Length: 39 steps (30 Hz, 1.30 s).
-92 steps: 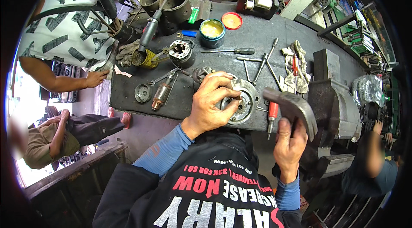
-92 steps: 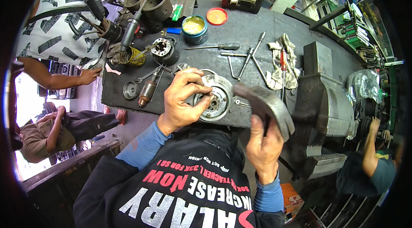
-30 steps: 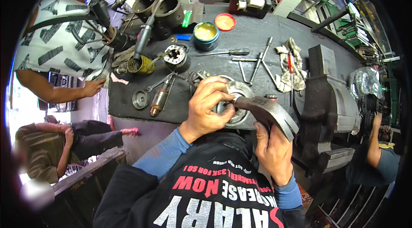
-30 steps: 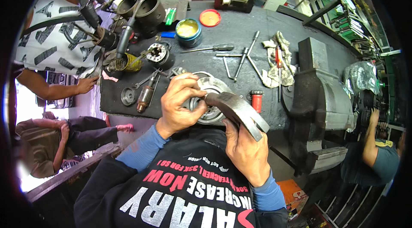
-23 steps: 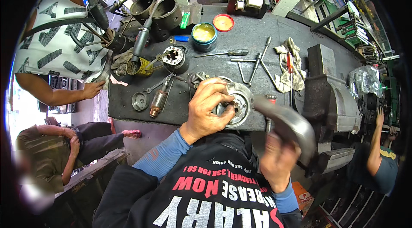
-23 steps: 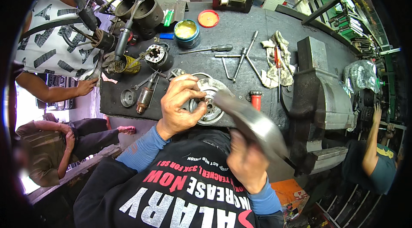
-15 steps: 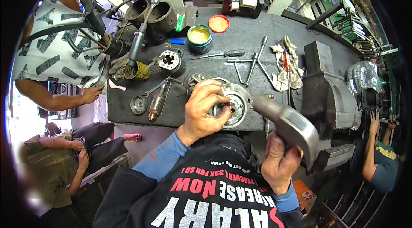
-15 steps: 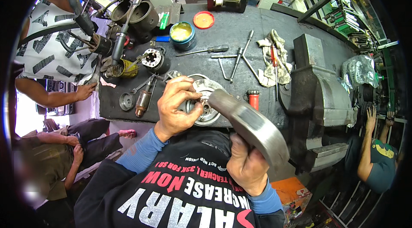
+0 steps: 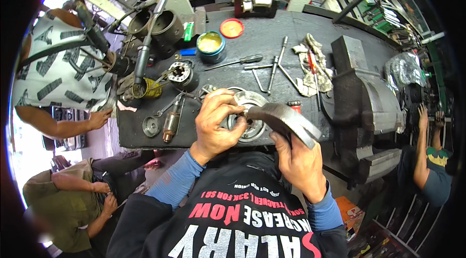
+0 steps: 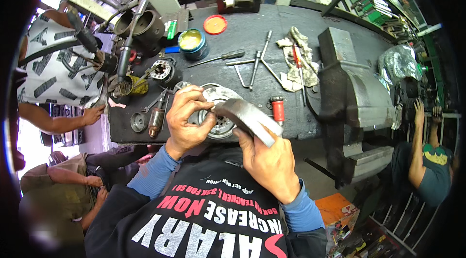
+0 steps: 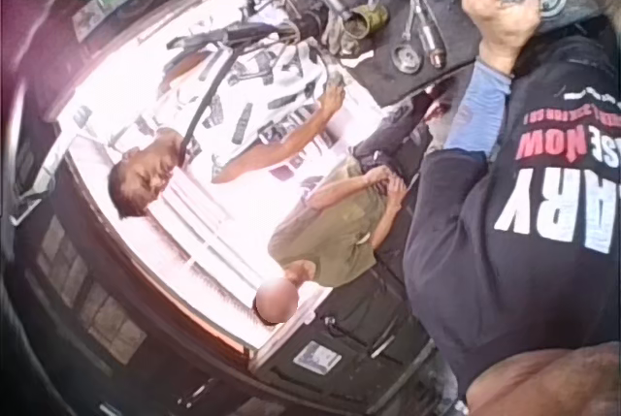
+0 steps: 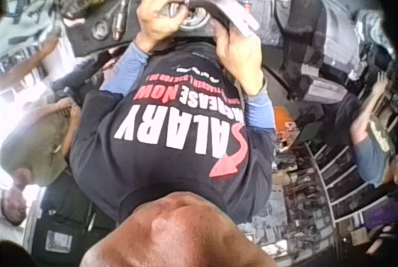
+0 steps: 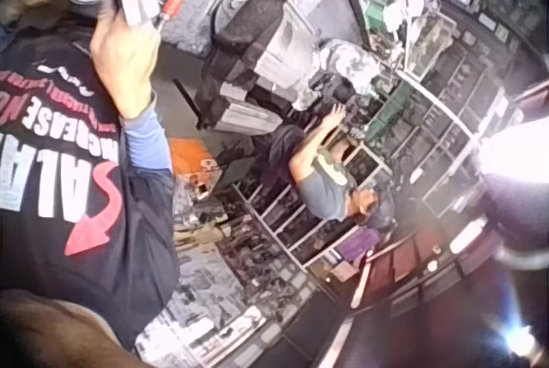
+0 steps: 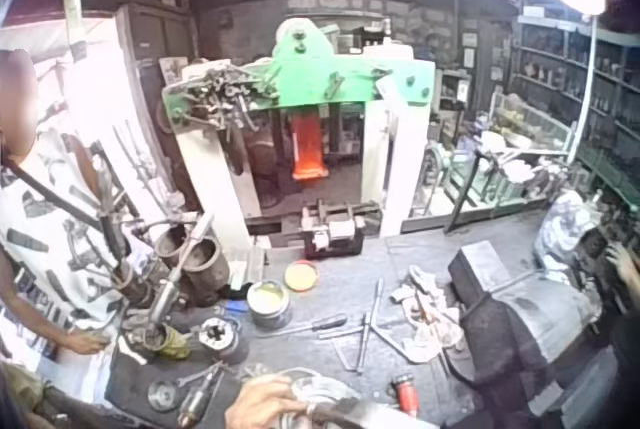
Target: The person assembles a small mechanical component on a workbench, inserting pins and using a screwdriver and hammer to secure parts. The person retrieves tools from a wall rack and returns them after use.
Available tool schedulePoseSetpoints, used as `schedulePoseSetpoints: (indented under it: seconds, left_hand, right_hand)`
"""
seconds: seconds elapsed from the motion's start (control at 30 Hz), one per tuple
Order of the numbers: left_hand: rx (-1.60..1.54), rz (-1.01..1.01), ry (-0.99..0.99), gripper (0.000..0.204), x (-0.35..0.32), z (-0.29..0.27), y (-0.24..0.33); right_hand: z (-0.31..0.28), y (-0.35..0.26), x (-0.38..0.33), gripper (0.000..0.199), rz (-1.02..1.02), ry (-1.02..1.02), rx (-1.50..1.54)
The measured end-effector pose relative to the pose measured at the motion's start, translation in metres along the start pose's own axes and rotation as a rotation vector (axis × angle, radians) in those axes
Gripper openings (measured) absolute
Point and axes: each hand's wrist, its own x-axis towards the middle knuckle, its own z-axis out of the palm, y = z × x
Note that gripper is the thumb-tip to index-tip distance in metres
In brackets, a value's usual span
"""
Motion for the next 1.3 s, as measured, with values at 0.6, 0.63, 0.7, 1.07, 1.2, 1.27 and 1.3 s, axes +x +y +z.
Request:
schedulePoseSetpoints:
  seconds: [0.6, 0.63, 0.7, 1.07, 1.2, 1.27, 1.3]
  left_hand:
    - [-0.264, -0.237, -0.971, 0.03, -0.026, 0.109, 0.078]
    - [-0.28, -0.269, -0.971, 0.027, -0.026, 0.108, 0.078]
    - [-0.318, -0.341, -0.971, 0.022, -0.023, 0.099, 0.083]
    - [0.045, 0.082, -0.2, 0.03, 0.027, -0.029, 0.076]
    - [0.094, -0.039, -0.264, 0.047, 0.022, -0.042, 0.036]
    - [0.03, -0.065, -0.318, 0.047, 0.019, -0.033, 0.029]
    - [-0.001, -0.086, -0.333, 0.046, 0.011, -0.03, 0.03]
  right_hand:
    - [0.067, 0.25, 0.036, 0.037, 0.314, 0.205, -0.445]
    - [0.067, 0.249, 0.036, 0.038, 0.317, 0.224, -0.458]
    - [0.069, 0.245, 0.027, 0.039, 0.325, 0.25, -0.483]
    - [0.077, 0.201, -0.016, 0.066, 0.525, 0.045, -0.027]
    - [0.021, 0.158, -0.014, 0.062, 0.489, 0.356, 0.986]
    - [-0.008, 0.097, 0.002, 0.056, 0.269, 0.491, 1.327]
    - [-0.019, 0.07, 0.004, 0.054, 0.173, 0.491, 1.43]
